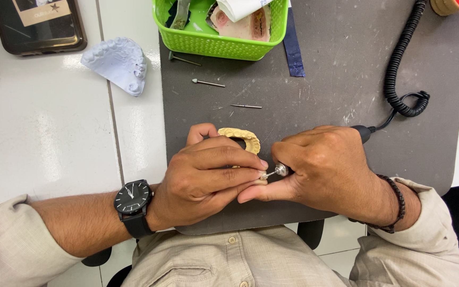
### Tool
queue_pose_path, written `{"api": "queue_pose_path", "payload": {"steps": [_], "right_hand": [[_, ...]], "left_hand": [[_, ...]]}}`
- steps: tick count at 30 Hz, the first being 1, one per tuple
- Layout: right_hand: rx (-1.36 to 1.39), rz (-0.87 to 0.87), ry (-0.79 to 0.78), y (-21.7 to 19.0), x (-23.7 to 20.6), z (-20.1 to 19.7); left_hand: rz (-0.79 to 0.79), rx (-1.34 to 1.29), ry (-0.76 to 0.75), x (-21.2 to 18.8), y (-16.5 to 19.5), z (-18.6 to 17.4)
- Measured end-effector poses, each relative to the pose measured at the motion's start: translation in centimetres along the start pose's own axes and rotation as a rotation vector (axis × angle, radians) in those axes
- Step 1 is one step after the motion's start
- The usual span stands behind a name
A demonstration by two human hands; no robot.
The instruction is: The person holds a yellow acrylic dental prosthesis in one hand and grinds and smooths its edges with a rotary handpiece, repositioning the workpiece repeatedly. They periodically set the handpiece down to turn and check the prosthesis by hand, then resume grinding different areas of it.
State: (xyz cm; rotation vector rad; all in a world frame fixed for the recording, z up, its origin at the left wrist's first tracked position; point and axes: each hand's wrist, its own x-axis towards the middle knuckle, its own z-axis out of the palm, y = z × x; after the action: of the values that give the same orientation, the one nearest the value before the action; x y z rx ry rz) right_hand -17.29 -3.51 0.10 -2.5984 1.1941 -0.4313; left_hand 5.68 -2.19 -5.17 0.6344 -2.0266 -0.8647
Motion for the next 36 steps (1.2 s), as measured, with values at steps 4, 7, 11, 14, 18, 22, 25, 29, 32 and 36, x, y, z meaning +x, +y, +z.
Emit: {"api": "queue_pose_path", "payload": {"steps": [4, 7, 11, 14, 18, 22, 25, 29, 32, 36], "right_hand": [[0.025, -0.023, 0.053, 0.07, 0.02, 0.03], [0.062, -0.042, 0.094, 0.13, 0.06, 0.14], [0.088, -0.034, 0.052, 0.2, 0.12, 0.38], [0.081, -0.038, 0.047, 0.21, 0.09, 0.49], [0.08, -0.037, 0.041, 0.19, 0.05, 0.54], [0.078, -0.03, 0.034, 0.16, 0.06, 0.55], [0.07, -0.024, 0.001, 0.11, -0.01, 0.47], [0.071, -0.033, 0.036, 0.15, 0.01, 0.43], [0.075, -0.029, 0.018, 0.12, 0.04, 0.42], [0.066, -0.03, 0.024, 0.14, 0.07, 0.2]], "left_hand": [[0.003, -0.017, 0.008, 0.02, -0.02, -0.24], [0.003, -0.019, 0.022, 0.0, 0.06, -0.29], [0.004, -0.019, 0.021, 0.01, -0.03, -0.31], [0.012, -0.016, 0.025, 0.05, -0.15, -0.28], [0.009, -0.016, 0.026, -0.01, -0.08, -0.29], [0.012, -0.014, 0.03, 0.06, -0.11, -0.25], [0.016, -0.012, 0.028, 0.08, -0.11, -0.24], [0.014, -0.013, 0.025, 0.07, -0.04, -0.27], [0.012, -0.01, 0.022, 0.09, -0.03, -0.31], [0.011, -0.002, 0.016, 0.11, -0.02, -0.21]]}}
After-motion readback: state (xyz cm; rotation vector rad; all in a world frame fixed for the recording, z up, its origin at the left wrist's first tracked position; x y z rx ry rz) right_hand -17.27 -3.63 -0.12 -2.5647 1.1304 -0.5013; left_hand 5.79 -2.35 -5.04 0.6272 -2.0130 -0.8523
